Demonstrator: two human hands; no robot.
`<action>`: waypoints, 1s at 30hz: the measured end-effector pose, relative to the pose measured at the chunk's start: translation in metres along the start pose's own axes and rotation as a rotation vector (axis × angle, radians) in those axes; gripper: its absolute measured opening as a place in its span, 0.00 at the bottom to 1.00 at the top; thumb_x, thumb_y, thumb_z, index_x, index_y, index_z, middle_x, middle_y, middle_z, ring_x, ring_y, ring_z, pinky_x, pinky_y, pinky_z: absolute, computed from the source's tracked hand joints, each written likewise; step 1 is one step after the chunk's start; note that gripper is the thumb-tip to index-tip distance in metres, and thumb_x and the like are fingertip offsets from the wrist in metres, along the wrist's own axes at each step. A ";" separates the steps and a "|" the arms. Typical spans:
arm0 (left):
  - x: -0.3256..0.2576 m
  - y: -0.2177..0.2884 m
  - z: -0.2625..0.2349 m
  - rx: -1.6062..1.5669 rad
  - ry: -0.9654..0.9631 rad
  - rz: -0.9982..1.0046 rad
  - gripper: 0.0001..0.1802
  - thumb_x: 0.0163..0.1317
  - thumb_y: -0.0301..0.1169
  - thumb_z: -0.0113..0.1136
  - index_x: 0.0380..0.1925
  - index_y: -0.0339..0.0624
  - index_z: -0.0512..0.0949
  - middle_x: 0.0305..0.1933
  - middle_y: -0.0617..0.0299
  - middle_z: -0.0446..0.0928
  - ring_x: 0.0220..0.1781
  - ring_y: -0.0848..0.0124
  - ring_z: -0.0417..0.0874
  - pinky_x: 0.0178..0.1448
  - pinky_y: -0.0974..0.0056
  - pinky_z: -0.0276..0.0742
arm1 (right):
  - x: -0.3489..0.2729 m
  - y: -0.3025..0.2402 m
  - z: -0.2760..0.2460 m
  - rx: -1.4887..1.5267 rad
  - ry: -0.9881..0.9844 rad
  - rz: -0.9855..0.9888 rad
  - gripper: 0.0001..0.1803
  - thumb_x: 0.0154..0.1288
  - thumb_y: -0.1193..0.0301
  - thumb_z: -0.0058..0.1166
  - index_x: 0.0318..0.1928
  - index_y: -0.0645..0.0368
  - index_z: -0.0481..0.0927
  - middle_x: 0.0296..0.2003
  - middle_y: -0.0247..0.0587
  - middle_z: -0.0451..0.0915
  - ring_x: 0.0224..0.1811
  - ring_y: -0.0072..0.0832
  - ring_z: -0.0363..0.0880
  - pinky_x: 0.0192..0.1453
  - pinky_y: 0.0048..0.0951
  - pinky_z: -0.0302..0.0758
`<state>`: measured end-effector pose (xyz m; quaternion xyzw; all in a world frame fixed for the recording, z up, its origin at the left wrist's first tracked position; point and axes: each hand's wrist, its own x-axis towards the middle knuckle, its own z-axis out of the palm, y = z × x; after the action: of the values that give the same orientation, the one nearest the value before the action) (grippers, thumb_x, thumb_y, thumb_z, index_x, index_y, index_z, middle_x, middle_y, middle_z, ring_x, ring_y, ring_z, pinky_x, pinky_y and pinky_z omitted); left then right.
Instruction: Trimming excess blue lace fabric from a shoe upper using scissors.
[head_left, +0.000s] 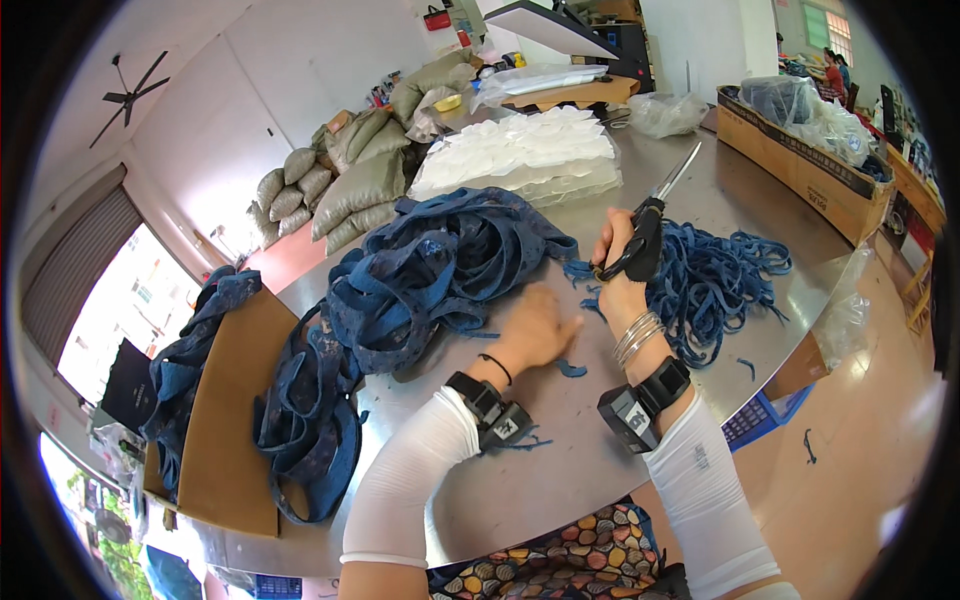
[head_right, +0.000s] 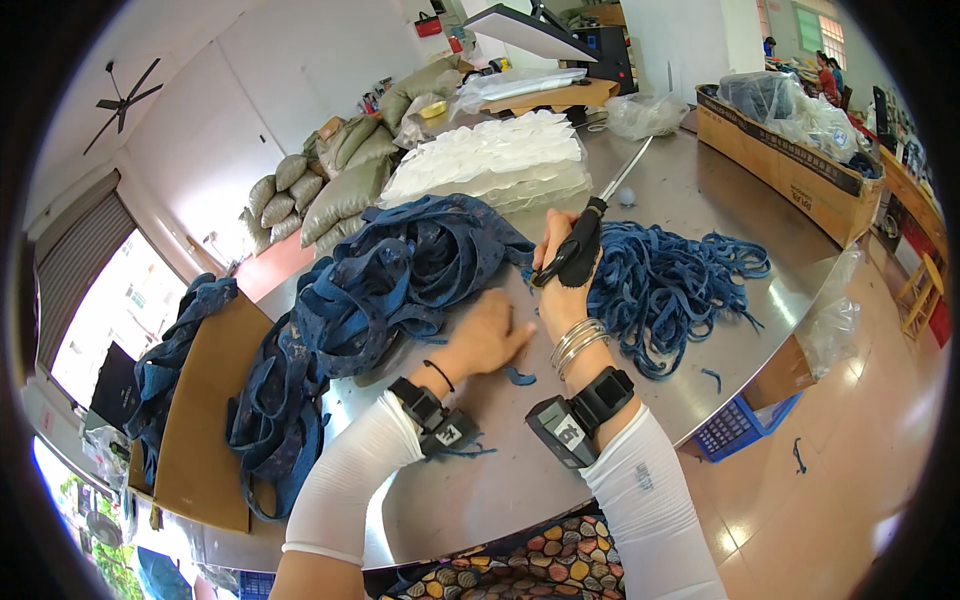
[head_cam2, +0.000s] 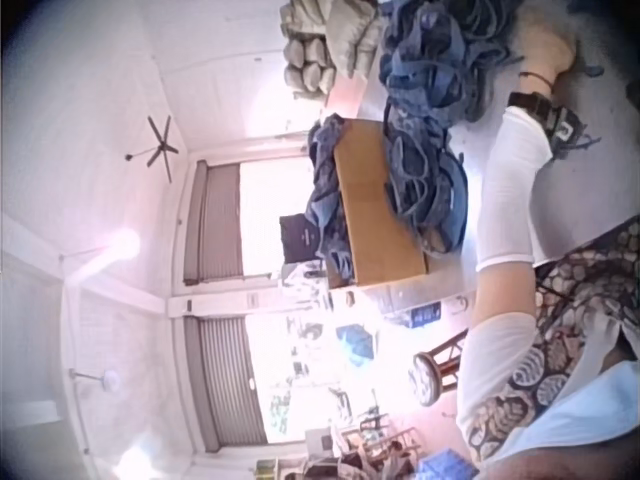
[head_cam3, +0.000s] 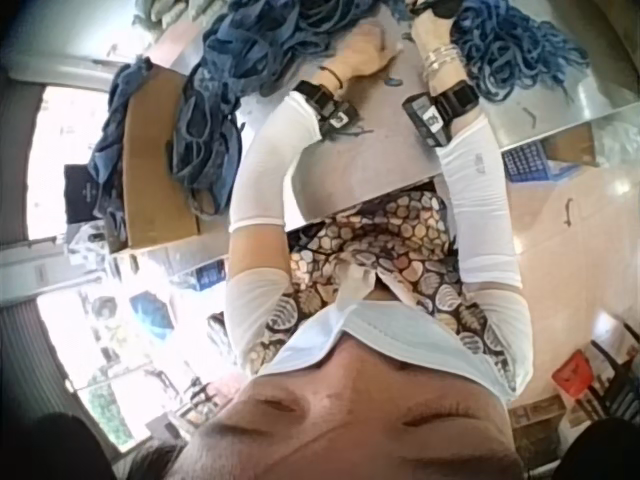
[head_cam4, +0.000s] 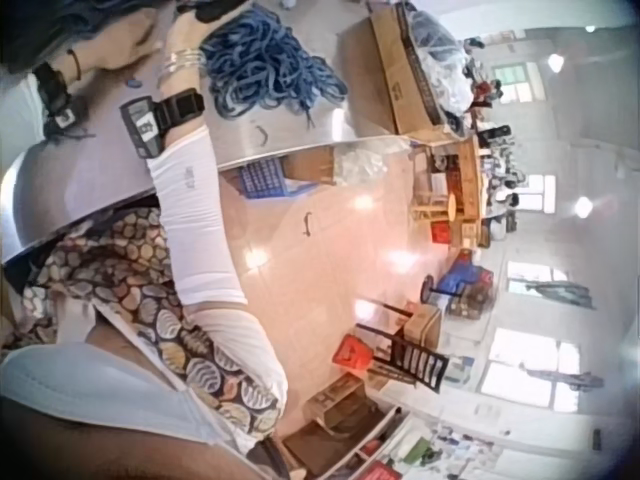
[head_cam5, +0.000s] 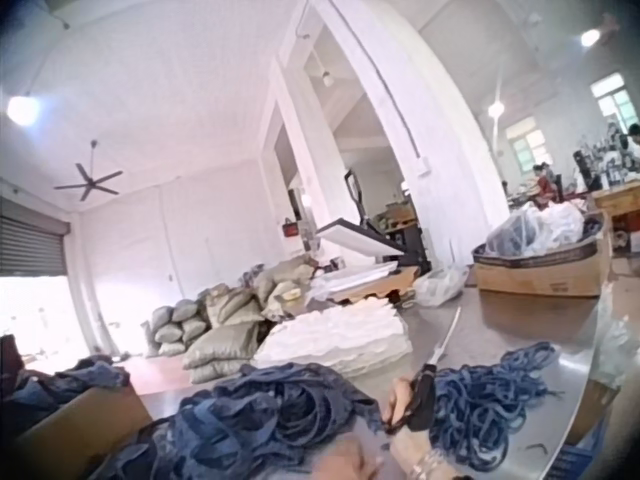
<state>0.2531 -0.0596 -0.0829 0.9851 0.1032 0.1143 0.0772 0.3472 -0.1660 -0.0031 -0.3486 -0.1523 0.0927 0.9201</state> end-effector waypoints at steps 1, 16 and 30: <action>-0.004 0.007 0.003 -0.196 -0.023 0.129 0.31 0.65 0.46 0.44 0.57 0.27 0.62 0.59 0.34 0.64 0.62 0.45 0.64 0.66 0.54 0.58 | -0.002 0.002 0.002 0.008 -0.008 -0.002 0.10 0.62 0.68 0.52 0.28 0.56 0.67 0.18 0.28 0.65 0.12 0.16 0.63 0.15 0.19 0.60; -0.080 -0.045 -0.071 0.538 0.102 0.205 0.03 0.45 0.23 0.55 0.22 0.40 0.76 0.27 0.58 0.76 0.39 0.63 0.74 0.43 0.64 0.69 | -0.005 0.007 0.002 -0.009 -0.036 0.035 0.10 0.58 0.66 0.56 0.32 0.52 0.67 0.19 0.28 0.65 0.13 0.18 0.62 0.17 0.21 0.59; 0.052 0.057 -0.062 -1.256 0.165 -0.010 0.11 0.60 0.24 0.53 0.42 0.28 0.73 0.42 0.52 0.79 0.41 0.65 0.82 0.43 0.68 0.76 | 0.021 -0.026 -0.015 0.217 0.139 -0.189 0.10 0.60 0.65 0.49 0.27 0.52 0.65 0.19 0.27 0.62 0.16 0.17 0.61 0.22 0.21 0.60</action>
<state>0.2987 -0.0954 -0.0023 0.7395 0.0267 0.2285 0.6327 0.3732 -0.1883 0.0082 -0.2368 -0.1093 -0.0029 0.9654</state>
